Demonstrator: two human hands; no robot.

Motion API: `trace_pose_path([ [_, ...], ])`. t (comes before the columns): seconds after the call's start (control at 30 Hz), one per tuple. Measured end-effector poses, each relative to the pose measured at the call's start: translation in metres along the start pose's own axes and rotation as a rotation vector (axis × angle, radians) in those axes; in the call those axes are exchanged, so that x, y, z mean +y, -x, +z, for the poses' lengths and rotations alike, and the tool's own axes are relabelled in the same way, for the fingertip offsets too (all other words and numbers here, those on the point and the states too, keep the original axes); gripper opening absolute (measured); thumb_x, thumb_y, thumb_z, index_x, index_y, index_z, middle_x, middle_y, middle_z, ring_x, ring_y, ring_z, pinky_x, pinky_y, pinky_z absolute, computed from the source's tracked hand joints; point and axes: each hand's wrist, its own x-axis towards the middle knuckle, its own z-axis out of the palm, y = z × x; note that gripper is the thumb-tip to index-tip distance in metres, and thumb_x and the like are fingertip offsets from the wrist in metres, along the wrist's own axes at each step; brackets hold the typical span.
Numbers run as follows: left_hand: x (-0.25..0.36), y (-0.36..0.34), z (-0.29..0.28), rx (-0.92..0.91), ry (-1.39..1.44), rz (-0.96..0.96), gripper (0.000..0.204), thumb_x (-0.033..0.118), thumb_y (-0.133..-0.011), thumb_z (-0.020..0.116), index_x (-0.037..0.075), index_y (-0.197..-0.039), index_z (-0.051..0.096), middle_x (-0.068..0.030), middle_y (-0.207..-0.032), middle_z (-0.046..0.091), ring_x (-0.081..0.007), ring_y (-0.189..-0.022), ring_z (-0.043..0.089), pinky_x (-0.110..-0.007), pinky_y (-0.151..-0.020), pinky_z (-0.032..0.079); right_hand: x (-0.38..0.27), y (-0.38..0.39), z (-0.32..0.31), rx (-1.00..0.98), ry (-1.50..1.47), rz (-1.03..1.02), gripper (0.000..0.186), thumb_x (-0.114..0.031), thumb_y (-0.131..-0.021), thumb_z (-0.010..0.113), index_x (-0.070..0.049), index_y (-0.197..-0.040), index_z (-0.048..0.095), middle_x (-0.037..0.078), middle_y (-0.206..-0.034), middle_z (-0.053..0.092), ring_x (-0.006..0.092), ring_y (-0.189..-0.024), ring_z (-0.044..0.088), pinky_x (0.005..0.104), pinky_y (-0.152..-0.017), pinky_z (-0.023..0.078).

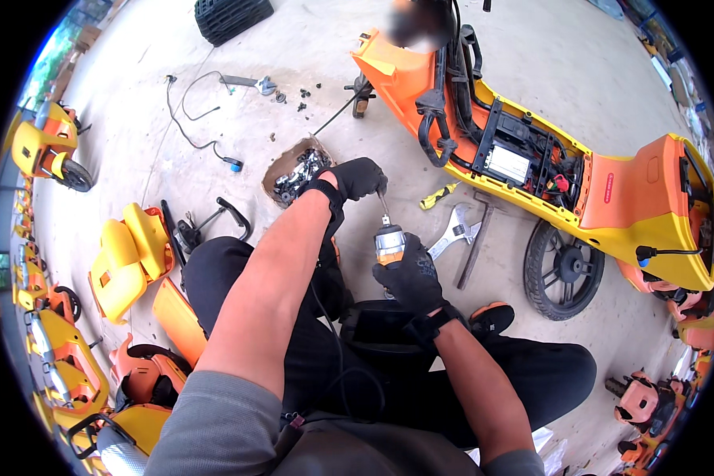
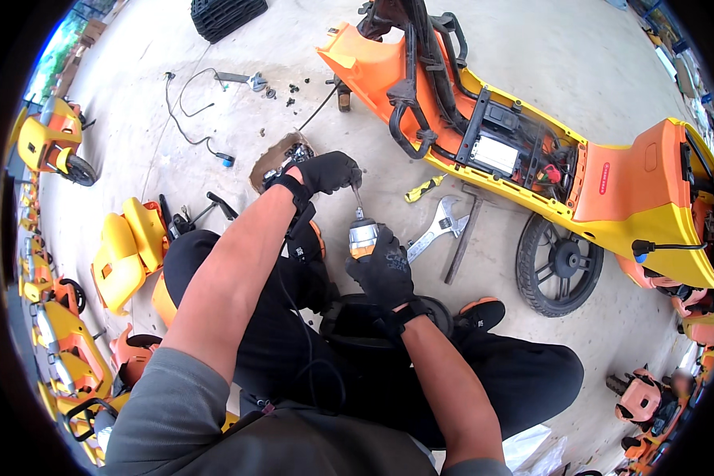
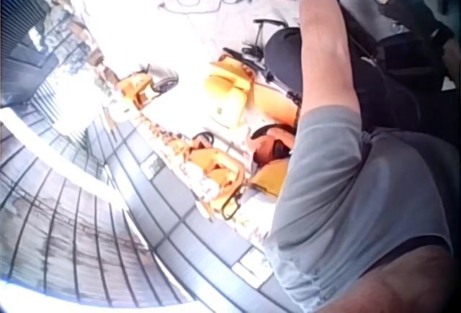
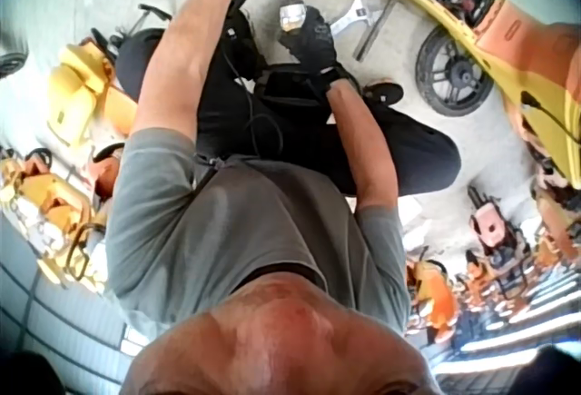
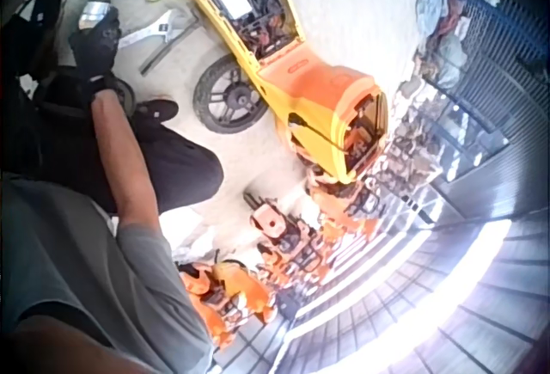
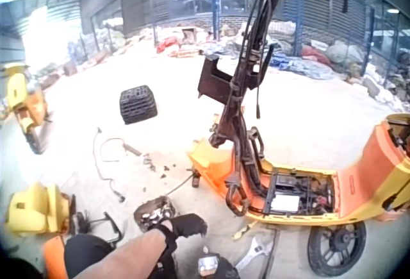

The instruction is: The person uses an impact driver to remove bolts from the side panel of a motorcycle, then reaches into a box for small parts.

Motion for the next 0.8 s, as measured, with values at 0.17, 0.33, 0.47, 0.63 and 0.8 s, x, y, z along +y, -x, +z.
trace_pose_path([
  [0.17, -0.051, 0.007, 0.009, 0.146, -0.267, 0.419, 0.021, 0.01, -0.081, 0.055, 0.006, -0.091, 0.072, -0.0051, -0.071, 0.06, -0.0155, -0.063, 0.055, -0.031, -0.058, 0.047, -0.008, -0.002, 0.002, -0.012, 0.006, -0.016, 0.073, -0.035, -0.076, 0.076, 0.001, -0.128, 0.038, 0.024, -0.103, 0.057, 0.0415, -0.095, 0.06, 0.0494, -0.077, 0.05],
  [0.33, -0.028, -0.005, 0.012, 0.065, -0.066, 0.233, 0.02, 0.01, -0.081, 0.055, 0.006, -0.09, 0.073, -0.0027, -0.072, 0.06, -0.012, -0.066, 0.054, -0.029, -0.059, 0.047, 0.004, 0.0, 0.004, 0.017, 0.047, -0.018, 0.071, -0.032, -0.077, 0.076, 0.001, -0.128, 0.038, 0.023, -0.102, 0.055, 0.0408, -0.094, 0.06, 0.0491, -0.076, 0.05],
  [0.47, -0.025, -0.001, 0.011, 0.067, 0.005, 0.238, 0.02, 0.011, -0.083, 0.055, 0.007, -0.09, 0.073, -0.0012, -0.074, 0.063, -0.0107, -0.063, 0.053, -0.028, -0.054, 0.045, 0.01, -0.001, 0.01, 0.011, 0.081, -0.105, 0.058, -0.026, -0.079, 0.075, -0.005, -0.125, 0.047, 0.021, -0.104, 0.051, 0.0397, -0.095, 0.059, 0.0484, -0.076, 0.051],
  [0.63, -0.028, 0.002, 0.012, 0.07, 0.096, 0.148, 0.019, 0.013, -0.085, 0.056, 0.006, -0.089, 0.073, -0.001, -0.078, 0.066, -0.0104, -0.059, 0.053, -0.027, -0.05, 0.043, 0.027, 0.0, 0.025, -0.002, 0.224, -0.226, 0.029, -0.017, -0.08, 0.074, -0.022, -0.107, 0.064, 0.021, -0.115, 0.045, 0.0397, -0.101, 0.056, 0.0477, -0.079, 0.051],
  [0.8, 0.014, -0.004, 0.003, 0.053, 0.397, -0.228, 0.017, 0.012, -0.087, 0.057, 0.005, -0.091, 0.072, -0.0021, -0.078, 0.066, -0.0102, -0.057, 0.054, -0.026, -0.05, 0.045, 0.036, 0.001, 0.029, 0.0, 0.197, -0.156, 0.029, -0.018, -0.079, 0.073, -0.021, -0.105, 0.063, 0.022, -0.117, 0.046, 0.0404, -0.103, 0.055, 0.0482, -0.083, 0.05],
])
